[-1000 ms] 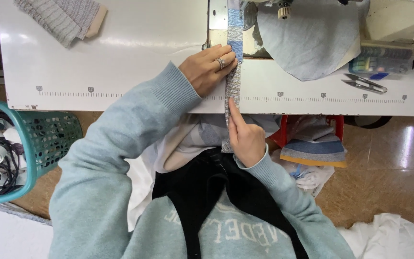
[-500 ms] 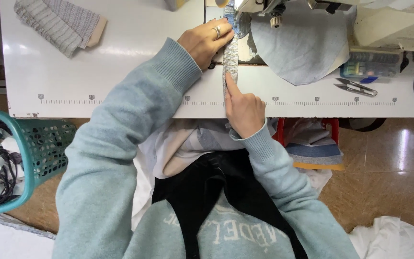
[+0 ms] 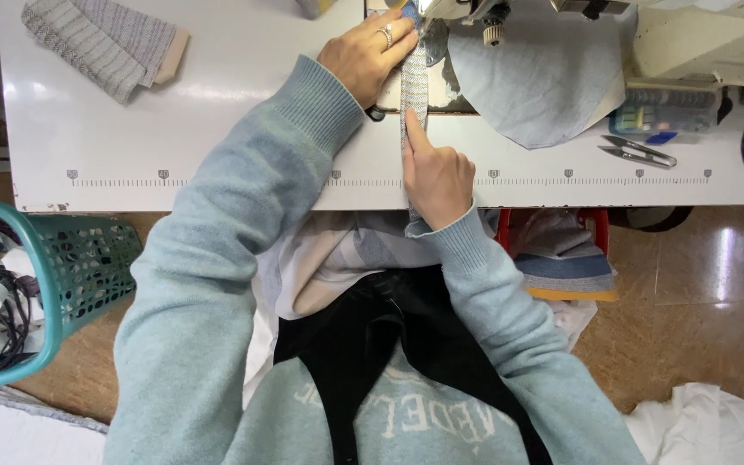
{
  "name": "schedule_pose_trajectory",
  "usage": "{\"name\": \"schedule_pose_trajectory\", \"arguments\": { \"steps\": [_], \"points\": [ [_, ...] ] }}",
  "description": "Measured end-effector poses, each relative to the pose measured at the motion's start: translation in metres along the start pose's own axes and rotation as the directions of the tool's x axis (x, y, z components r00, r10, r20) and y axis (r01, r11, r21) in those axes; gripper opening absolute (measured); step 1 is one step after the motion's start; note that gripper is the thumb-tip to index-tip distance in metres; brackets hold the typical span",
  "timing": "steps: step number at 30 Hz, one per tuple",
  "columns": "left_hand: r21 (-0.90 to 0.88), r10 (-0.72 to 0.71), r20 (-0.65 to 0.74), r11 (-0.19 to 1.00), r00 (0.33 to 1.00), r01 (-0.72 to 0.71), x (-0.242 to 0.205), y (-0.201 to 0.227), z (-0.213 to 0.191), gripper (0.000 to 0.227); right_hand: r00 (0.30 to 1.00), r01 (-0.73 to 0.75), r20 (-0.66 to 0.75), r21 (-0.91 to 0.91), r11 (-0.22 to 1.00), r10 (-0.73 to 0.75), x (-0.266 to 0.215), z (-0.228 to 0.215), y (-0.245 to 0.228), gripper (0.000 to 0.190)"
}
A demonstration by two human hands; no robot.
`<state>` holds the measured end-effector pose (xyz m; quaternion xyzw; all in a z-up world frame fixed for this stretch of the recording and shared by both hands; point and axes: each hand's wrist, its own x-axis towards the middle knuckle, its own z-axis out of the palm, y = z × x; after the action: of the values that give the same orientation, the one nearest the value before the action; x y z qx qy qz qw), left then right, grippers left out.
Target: Sewing and aligning various fabric strips and pieces using an industrial sewing machine.
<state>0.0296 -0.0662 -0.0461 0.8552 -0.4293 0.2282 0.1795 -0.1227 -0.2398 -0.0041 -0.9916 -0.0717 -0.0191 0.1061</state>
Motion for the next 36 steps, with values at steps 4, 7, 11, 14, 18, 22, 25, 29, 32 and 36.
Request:
{"name": "schedule_pose_trajectory", "arguments": {
  "steps": [4, 7, 11, 14, 18, 22, 25, 29, 32, 36],
  "points": [
    [-0.032, 0.001, -0.015, 0.999, 1.000, -0.001, 0.001, 0.009, -0.010, 0.027, 0.999, -0.033, 0.010, 0.033, 0.999, 0.033, -0.002, -0.009, -0.003, 0.047],
    [-0.070, -0.164, 0.016, 0.984, 0.986, 0.165, -0.007, 0.034, -0.022, 0.032, 0.995, -0.100, 0.041, 0.279, 0.955, 0.092, -0.018, -0.022, -0.007, 0.049],
    [-0.481, -0.538, -0.048, 0.751, 0.841, 0.453, -0.033, 0.093, -0.039, 0.031, 0.926, 0.201, -0.364, 0.250, 0.947, -0.101, -0.055, -0.030, -0.013, 0.027],
    [-0.564, -0.607, -0.018, 0.662, 0.794, 0.494, -0.053, 0.129, -0.046, 0.032, 0.916, 0.213, -0.388, 0.265, 0.940, -0.098, -0.078, -0.022, -0.015, 0.030],
    [-0.421, -0.421, -0.164, 0.848, 0.892, 0.322, -0.056, 0.143, -0.040, 0.036, 0.926, 0.216, -0.362, 0.284, 0.934, -0.105, -0.097, 0.009, -0.003, 0.036],
    [-0.148, -0.281, -0.168, 0.955, 0.945, 0.258, -0.064, 0.123, -0.003, 0.033, 0.942, 0.178, -0.335, 0.405, 0.897, -0.036, -0.089, -0.026, -0.015, 0.033],
    [-0.099, -0.232, -0.137, 0.971, 0.963, 0.220, -0.054, 0.119, -0.015, 0.039, 0.916, 0.247, -0.398, 0.455, 0.856, -0.053, -0.090, -0.033, -0.015, 0.031],
    [-0.148, -0.377, -0.099, 0.921, 0.921, 0.361, -0.056, 0.126, -0.023, 0.045, 0.904, 0.231, -0.427, 0.473, 0.851, -0.008, -0.097, -0.024, -0.012, 0.052],
    [-0.251, -0.542, -0.163, 0.831, 0.825, 0.497, -0.059, 0.159, -0.048, 0.033, 0.905, 0.224, -0.424, 0.541, 0.811, 0.033, -0.104, -0.023, -0.011, 0.052],
    [-0.362, -0.726, -0.021, 0.646, 0.687, 0.672, -0.094, 0.245, -0.071, 0.034, 0.883, 0.170, -0.438, 0.631, 0.757, 0.167, -0.092, -0.043, 0.003, 0.017]
  ]
}}
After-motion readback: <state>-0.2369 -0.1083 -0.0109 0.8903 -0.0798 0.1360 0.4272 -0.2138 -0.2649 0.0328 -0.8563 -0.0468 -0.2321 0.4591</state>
